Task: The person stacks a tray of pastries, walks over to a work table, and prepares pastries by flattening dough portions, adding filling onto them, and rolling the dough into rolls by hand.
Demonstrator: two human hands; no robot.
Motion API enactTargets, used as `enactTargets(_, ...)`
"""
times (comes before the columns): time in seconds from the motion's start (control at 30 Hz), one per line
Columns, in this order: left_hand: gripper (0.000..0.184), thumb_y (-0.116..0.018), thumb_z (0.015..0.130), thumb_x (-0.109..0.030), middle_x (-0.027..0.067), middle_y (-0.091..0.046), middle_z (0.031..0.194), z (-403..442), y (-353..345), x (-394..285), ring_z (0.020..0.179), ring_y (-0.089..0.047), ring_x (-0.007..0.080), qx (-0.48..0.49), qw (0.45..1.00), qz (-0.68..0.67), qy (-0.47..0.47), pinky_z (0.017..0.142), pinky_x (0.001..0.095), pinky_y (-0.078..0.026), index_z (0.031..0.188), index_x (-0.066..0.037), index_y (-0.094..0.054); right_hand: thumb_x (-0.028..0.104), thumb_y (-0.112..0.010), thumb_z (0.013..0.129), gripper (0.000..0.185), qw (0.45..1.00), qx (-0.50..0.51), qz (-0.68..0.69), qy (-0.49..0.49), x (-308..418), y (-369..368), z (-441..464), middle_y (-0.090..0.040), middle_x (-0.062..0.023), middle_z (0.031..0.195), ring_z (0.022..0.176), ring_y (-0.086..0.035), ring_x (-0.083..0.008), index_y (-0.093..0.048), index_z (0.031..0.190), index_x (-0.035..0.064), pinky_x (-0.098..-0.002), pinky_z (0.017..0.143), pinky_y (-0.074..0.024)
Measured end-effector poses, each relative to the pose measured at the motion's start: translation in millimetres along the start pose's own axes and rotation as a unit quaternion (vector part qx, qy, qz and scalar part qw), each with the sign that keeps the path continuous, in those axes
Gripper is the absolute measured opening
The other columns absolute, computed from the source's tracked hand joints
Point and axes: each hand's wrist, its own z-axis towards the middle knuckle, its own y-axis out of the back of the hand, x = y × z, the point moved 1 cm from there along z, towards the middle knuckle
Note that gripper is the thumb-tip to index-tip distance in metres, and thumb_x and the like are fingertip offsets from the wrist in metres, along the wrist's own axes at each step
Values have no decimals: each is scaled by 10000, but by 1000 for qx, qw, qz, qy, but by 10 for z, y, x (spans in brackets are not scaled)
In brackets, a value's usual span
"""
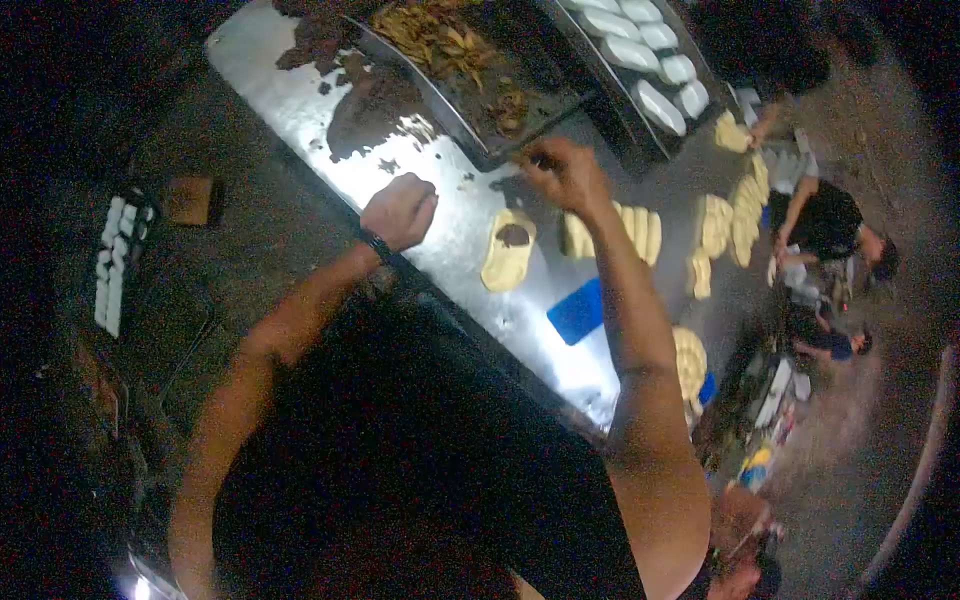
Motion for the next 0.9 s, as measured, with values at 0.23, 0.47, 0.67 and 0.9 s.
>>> enactTargets(0.23,295,-579,856,-274,136,-562,1003,184,-292,-260,915,-543,329,120,991,34,-52,785,444,-449,1051,-65,-649,124,-666,760,169,995,50,-60,58,-200,-601,-681,-646,-131,907,909,-603,-346,-701,912,59,-420,820,-488)
enactTargets(0.47,206,-591,821,-203,78,-578,1032,182,-858,-649,997,-515,275,119,987,109,-18,801,427,-419,969,-113,-704,216,-696,775,238,978,188,-83,37,-409,-490,-409,-630,-164,924,919,-606,-333,-675,952,57,-428,811,-489)
enactTargets(0.67,223,-591,809,-137,87,-581,919,-417,-762,-849,856,-545,284,82,985,89,-123,743,398,-428,1013,-71,-654,64,-597,742,324,977,-146,-47,149,-255,-1105,-1410,-588,-168,1051,1002,-562,-358,-621,1064,33,-421,813,-493)
enactTargets(0.9,331,-615,817,-178,145,-569,1030,-522,-666,-887,878,-553,302,34,995,-6,-91,744,419,-462,1111,-27,-593,22,-561,704,340,984,-73,-5,161,-225,-720,-1327,-595,-170,987,905,-549,-347,-614,1038,-13,-433,823,-452)
